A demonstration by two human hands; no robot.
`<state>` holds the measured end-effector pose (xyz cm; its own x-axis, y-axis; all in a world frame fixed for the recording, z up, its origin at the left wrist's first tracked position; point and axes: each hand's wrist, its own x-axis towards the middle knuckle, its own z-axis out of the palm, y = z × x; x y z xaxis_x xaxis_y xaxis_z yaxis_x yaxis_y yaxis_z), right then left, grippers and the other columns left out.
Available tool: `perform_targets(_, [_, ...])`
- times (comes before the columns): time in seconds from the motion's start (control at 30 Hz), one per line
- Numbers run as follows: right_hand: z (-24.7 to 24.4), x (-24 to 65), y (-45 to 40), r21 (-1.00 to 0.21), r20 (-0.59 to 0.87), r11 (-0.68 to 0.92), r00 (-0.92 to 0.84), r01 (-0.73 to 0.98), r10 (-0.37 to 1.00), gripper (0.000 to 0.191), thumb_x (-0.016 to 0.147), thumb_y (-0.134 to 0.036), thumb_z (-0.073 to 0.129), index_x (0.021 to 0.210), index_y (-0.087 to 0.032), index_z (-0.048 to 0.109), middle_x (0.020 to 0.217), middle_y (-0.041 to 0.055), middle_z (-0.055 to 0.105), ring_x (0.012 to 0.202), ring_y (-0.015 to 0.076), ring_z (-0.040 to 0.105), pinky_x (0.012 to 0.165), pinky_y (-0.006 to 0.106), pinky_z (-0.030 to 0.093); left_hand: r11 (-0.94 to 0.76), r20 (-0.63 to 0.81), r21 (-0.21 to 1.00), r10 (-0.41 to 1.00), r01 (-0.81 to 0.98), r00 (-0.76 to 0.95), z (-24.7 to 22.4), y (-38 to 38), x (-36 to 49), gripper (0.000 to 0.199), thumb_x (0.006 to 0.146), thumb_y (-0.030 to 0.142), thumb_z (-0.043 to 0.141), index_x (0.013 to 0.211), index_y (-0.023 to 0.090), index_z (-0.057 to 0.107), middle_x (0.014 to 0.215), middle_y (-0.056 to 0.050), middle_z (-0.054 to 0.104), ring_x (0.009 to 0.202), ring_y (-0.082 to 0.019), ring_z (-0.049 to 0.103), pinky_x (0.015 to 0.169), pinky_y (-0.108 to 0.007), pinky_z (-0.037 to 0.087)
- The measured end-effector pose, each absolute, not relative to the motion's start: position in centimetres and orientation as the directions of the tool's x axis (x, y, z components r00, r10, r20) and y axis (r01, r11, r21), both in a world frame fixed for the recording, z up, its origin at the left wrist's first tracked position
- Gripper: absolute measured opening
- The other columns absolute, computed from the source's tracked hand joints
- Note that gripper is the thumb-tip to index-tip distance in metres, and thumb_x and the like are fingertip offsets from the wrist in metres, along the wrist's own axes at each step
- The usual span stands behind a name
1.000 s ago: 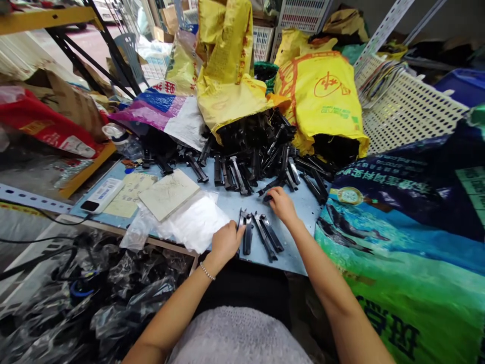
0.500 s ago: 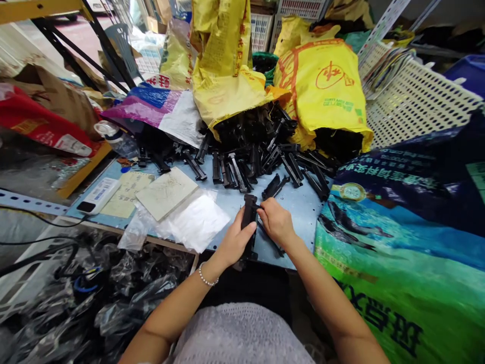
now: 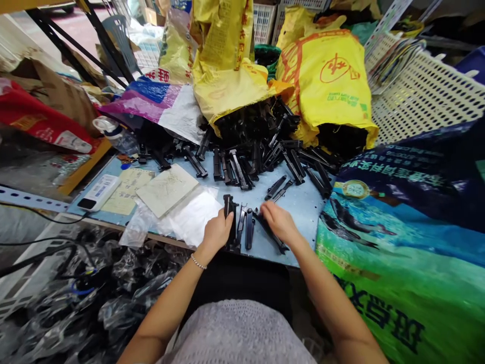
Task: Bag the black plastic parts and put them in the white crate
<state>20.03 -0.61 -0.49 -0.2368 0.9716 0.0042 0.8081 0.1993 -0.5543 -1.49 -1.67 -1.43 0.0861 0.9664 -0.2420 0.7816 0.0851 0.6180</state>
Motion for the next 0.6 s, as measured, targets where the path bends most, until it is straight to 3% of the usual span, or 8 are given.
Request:
perform_targets(0.07, [-1.0,22.9,2.8,-0.343,0.129,0.288,-0.259,0.894,0.957,0.039,0.089,-0.005,0.040,0.117,-0.024,0.060,0.136,0.0122,0.057,0.128,0.0286,0.050,0.101,0.049,0.040,0.054,-0.319,0.480,0.941,0.876,0.117,-2.1,-2.1,-1.4,0.057,0.099,0.051,0.022,0.114,0.011,0.058,0.091,-0.021,0.071,0.090,-0.037,0.068,0.077,-0.043,0.046])
perform_targets(0.17, [-1.4,26.0,6.1,-0.192,0.134,0.379,-0.358,0.905,0.924,0.048,0.079,0.003,0.046,0.117,-0.022,0.062,0.144,0.0132,0.051,0.141,0.0343,0.035,0.110,0.064,0.026,0.004,-0.352,0.375,0.926,0.927,0.138,-2.7,-2.7,-1.0,0.061,0.099,0.053,0.019,0.102,0.010,0.062,0.088,-0.023,0.070,0.090,-0.038,0.068,0.077,-0.045,0.047])
perform_targets(0.23, [-1.1,26.5,6.0,-0.257,0.220,0.431,-0.382,0.865,0.898,0.045,0.077,0.001,0.051,0.115,-0.020,0.062,0.141,0.0146,0.053,0.142,0.0346,0.034,0.111,0.063,0.029,0.036,-0.324,0.395,0.940,0.918,0.102,-2.5,-2.8,-0.8,0.061,0.097,0.056,0.024,0.099,0.010,0.063,0.089,-0.023,0.069,0.093,-0.038,0.067,0.080,-0.047,0.046])
perform_targets(0.3, [-0.2,25.5,4.0,-0.392,0.387,0.502,-0.357,0.771,0.850,0.042,0.078,-0.003,0.056,0.116,-0.021,0.060,0.143,0.0140,0.049,0.144,0.0329,0.031,0.111,0.058,0.035,0.082,-0.248,0.596,0.965,0.799,0.087,-1.6,-2.7,-0.7,0.060,0.095,0.061,0.029,0.107,0.012,0.061,0.100,-0.022,0.068,0.100,-0.035,0.065,0.085,-0.046,0.046])
perform_targets(0.37, [1.1,23.3,0.8,-0.507,0.511,0.598,-0.342,0.621,0.789,0.039,0.081,-0.008,0.058,0.116,-0.025,0.060,0.145,0.0113,0.044,0.145,0.0311,0.028,0.109,0.054,0.040,0.134,-0.223,0.885,0.963,0.446,0.152,-0.2,-2.4,-0.3,0.064,0.093,0.067,0.028,0.120,0.016,0.056,0.113,-0.018,0.066,0.101,-0.030,0.064,0.086,-0.043,0.047])
perform_targets(0.4, [1.8,22.1,-0.9,-0.546,0.535,0.637,-0.359,0.544,0.765,0.037,0.083,-0.008,0.057,0.115,-0.027,0.061,0.142,0.0101,0.045,0.145,0.0304,0.028,0.108,0.052,0.043,0.193,-0.237,0.959,0.946,0.205,0.219,0.5,-2.3,0.0,0.066,0.092,0.069,0.027,0.125,0.018,0.055,0.115,-0.016,0.065,0.100,-0.027,0.065,0.085,-0.040,0.049])
perform_targets(0.5, [3.7,19.3,-4.7,-0.681,0.443,0.646,-0.509,0.344,0.738,0.035,0.092,-0.012,0.047,0.119,-0.030,0.060,0.127,0.0081,0.057,0.141,0.0269,0.037,0.106,0.049,0.045,0.400,-0.303,0.879,0.889,-0.260,0.345,2.6,-2.0,0.9,0.062,0.090,0.068,0.040,0.121,0.017,0.058,0.105,-0.012,0.067,0.088,-0.021,0.065,0.079,-0.034,0.051])
perform_targets(0.6, [4.8,18.6,-4.8,-0.880,0.269,0.360,-0.297,0.312,0.916,0.026,0.099,-0.025,0.038,0.119,-0.026,0.054,0.110,0.0083,0.065,0.115,0.0235,0.060,0.090,0.041,0.053,0.410,-0.317,0.865,0.893,-0.288,0.319,3.5,-2.4,1.2,0.052,0.087,0.058,0.056,0.120,0.018,0.057,0.099,-0.007,0.066,0.071,-0.014,0.061,0.064,-0.027,0.050])
